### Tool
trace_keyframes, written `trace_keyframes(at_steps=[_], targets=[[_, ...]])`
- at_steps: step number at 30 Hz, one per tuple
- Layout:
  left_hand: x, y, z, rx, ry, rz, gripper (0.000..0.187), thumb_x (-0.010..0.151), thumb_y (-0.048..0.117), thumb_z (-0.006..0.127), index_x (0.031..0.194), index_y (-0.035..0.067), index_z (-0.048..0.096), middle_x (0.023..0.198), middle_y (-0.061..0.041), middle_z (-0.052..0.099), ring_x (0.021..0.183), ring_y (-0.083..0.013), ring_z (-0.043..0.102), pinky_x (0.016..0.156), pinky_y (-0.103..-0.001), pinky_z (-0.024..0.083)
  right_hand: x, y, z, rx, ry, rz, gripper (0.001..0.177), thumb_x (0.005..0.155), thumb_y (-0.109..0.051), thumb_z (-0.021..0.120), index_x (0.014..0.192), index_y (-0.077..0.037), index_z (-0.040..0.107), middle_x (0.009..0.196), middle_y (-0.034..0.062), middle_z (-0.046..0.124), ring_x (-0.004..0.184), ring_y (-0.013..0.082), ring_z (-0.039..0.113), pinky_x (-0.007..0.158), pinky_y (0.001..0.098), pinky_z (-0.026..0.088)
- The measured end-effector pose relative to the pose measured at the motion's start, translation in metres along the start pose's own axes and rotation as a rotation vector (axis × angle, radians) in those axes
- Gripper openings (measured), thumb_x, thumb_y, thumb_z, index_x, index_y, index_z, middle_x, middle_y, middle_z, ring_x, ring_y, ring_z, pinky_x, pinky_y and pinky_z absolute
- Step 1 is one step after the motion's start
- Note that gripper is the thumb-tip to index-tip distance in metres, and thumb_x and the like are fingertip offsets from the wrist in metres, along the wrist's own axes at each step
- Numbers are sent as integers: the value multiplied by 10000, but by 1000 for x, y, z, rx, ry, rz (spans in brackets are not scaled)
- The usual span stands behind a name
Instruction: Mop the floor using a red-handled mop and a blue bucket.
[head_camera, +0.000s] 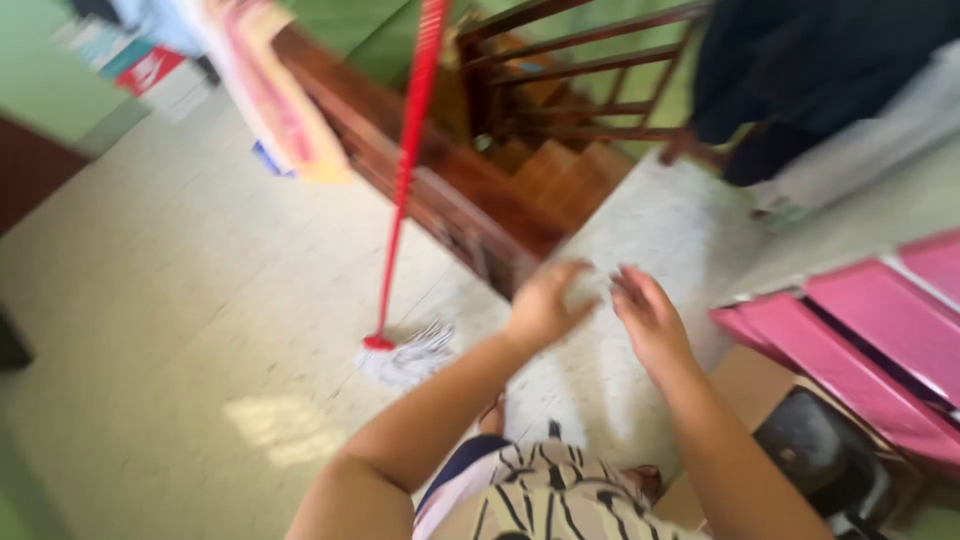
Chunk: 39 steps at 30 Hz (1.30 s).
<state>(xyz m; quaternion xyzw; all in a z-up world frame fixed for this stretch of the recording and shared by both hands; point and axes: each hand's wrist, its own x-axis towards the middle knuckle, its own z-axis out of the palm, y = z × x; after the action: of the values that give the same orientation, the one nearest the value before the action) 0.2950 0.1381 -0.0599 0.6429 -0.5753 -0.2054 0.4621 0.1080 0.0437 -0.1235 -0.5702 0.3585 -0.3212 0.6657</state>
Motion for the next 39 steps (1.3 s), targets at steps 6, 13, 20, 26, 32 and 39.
trace_keyframes(at_steps=[6,13,20,26,32,39], targets=[[20,-64,-151,160,374,-140,445,877,286,780,1255,91,645,1239,-154,686,1191,-355,635,989,-429,524,97,-66,171,-176,-232,-116,523,995,-179,638,1479,-52,487,1446,129,595,1319,192,576,1109,334,460],[84,-121,-215,155,453,-378,522,864,290,739,1332,105,596,1301,-150,643,1185,-333,634,996,-418,518,240,-36,259,-216,-81,-130,587,984,-196,704,1499,-67,452,1452,145,585,1336,192,588,1121,321,470],[104,-176,-208,184,353,-320,587,889,292,706,1431,127,556,1438,-127,605,1296,-335,585,1050,-418,487,302,-26,283,50,-108,-213,572,996,-118,733,1456,-19,408,1338,127,578,1230,188,583,1054,313,495],[75,-157,-199,238,305,-177,714,834,325,746,1450,82,479,1330,-182,617,1187,-391,601,953,-465,515,226,-58,289,-37,16,-60,413,1023,-214,666,1378,-83,501,1205,58,649,1047,123,621,878,267,514],[-36,-127,-147,106,135,39,419,984,250,677,1348,91,542,1209,-203,657,1095,-425,647,899,-496,542,66,-67,222,-280,-180,-146,332,1064,-180,595,1359,-41,540,1273,103,693,1005,192,550,904,325,462],[-148,-61,-78,-20,67,124,265,830,261,771,983,87,642,877,-128,678,847,-358,677,789,-452,548,-108,-58,167,-48,-179,-210,161,1063,-187,652,1048,-34,606,973,55,700,903,116,617,838,295,520]])
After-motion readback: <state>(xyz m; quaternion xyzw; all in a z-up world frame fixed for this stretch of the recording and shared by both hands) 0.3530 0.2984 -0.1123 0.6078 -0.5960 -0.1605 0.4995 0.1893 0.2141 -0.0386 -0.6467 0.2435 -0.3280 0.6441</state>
